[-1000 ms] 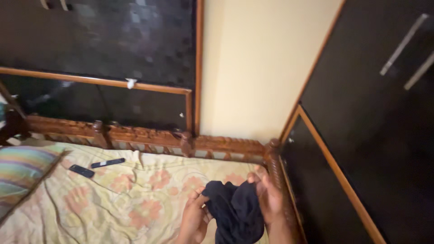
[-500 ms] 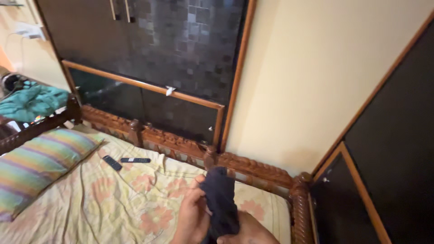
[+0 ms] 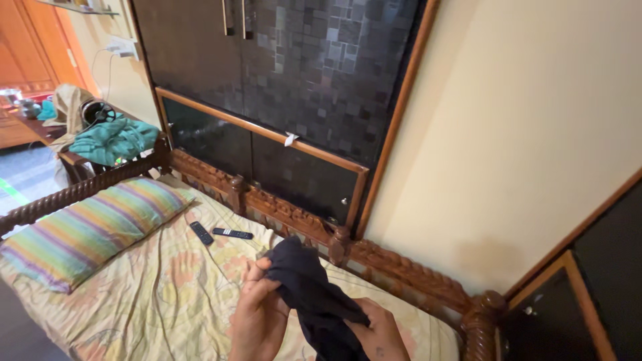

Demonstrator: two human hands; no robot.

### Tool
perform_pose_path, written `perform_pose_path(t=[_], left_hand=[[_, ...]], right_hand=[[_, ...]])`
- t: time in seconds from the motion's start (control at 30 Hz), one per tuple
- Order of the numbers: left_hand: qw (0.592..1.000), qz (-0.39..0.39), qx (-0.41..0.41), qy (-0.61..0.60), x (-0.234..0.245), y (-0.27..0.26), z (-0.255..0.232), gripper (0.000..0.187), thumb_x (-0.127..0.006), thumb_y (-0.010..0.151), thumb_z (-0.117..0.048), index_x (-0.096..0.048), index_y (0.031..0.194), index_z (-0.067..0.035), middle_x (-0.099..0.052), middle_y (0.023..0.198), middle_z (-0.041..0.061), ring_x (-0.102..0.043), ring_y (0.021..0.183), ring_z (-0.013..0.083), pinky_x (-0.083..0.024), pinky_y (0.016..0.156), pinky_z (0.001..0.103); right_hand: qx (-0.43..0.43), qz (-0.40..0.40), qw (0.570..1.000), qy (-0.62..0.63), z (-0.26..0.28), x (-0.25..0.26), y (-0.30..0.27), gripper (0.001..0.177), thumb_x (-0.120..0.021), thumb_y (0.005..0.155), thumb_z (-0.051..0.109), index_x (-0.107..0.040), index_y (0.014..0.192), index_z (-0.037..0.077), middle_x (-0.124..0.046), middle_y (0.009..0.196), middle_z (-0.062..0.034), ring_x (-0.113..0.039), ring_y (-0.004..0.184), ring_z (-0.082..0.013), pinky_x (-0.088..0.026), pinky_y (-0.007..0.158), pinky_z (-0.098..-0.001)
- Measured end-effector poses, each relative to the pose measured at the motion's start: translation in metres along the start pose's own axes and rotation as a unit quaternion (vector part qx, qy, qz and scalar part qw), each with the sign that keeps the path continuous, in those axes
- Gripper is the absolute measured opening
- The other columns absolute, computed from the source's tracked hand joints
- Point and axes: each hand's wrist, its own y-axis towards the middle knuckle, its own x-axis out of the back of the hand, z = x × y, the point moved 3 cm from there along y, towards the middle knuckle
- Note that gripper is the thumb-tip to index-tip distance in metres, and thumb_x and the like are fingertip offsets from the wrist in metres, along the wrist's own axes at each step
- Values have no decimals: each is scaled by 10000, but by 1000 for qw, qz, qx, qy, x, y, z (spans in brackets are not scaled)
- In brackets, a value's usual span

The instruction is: The person wipes the surface of a dark wardrobe with a dark cloth, then moves to a wooden door and wipes the door handle and the door surface with the same cloth.

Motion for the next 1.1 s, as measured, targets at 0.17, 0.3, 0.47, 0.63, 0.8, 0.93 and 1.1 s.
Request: perform_pose_path(t=[0.17,0.3,0.47,0.63,0.8,0.93,1.1], left_hand=[[1000,8,-19,-3,7,22,0,282,-488,885,39,-539,1128,-95,-679,1174,131,-676,1068,258,-541,920,405],[1000,12,-6,-12,10,40,3,295,-509,909,48,-552,1159,-103,-675,1137,120,-665,1015,250,-539,864,403],[998,23,13,-51,14,60,1,289,-496,879,43,-555,1134,-79,-695,1141,115,-686,1031,252,-554,869,396],[996,18,29,-82,40,89,-41,300,-525,912,36,-568,1176,-100,-691,1071,93,-689,969,241,-551,835,383],[999,23,-6,-48,104,134,-159,303,-538,893,28,-555,1162,-111,-694,1035,81,-700,936,224,-560,812,374],[995,-36,-20,93,162,175,-272,305,-601,944,27,-589,1218,-106,-670,1016,40,-626,852,147,-487,687,302],[974,-89,-18,210,190,229,-363,283,-603,895,2,-587,1129,-157,-688,997,14,-652,875,121,-498,700,274]], right_hand=[[-3,-25,990,-141,5,10,15,305,-779,776,144,-753,1077,102,-759,972,-89,-766,919,-238,-585,797,-332],[-19,-58,956,-286,-12,19,19,331,-782,753,228,-764,1076,156,-737,1016,-88,-683,1050,-306,-534,912,-417],[-72,21,935,-348,-67,19,27,431,-818,752,323,-746,1155,188,-694,1074,-114,-670,1087,-313,-525,981,-414],[53,101,947,-300,-102,-48,50,464,-855,751,307,-739,1172,150,-690,1014,-154,-677,996,-324,-538,899,-420],[-7,28,983,-184,-130,-169,110,393,-832,798,240,-745,1166,134,-716,888,-155,-720,844,-261,-595,786,-381],[-190,-144,971,-22,-87,-237,143,361,-720,919,189,-674,1272,133,-727,800,-164,-692,719,-259,-559,667,-404],[-1,-334,907,256,35,-259,192,378,-514,963,99,-516,1339,55,-714,904,-103,-697,790,-200,-564,661,-355]])
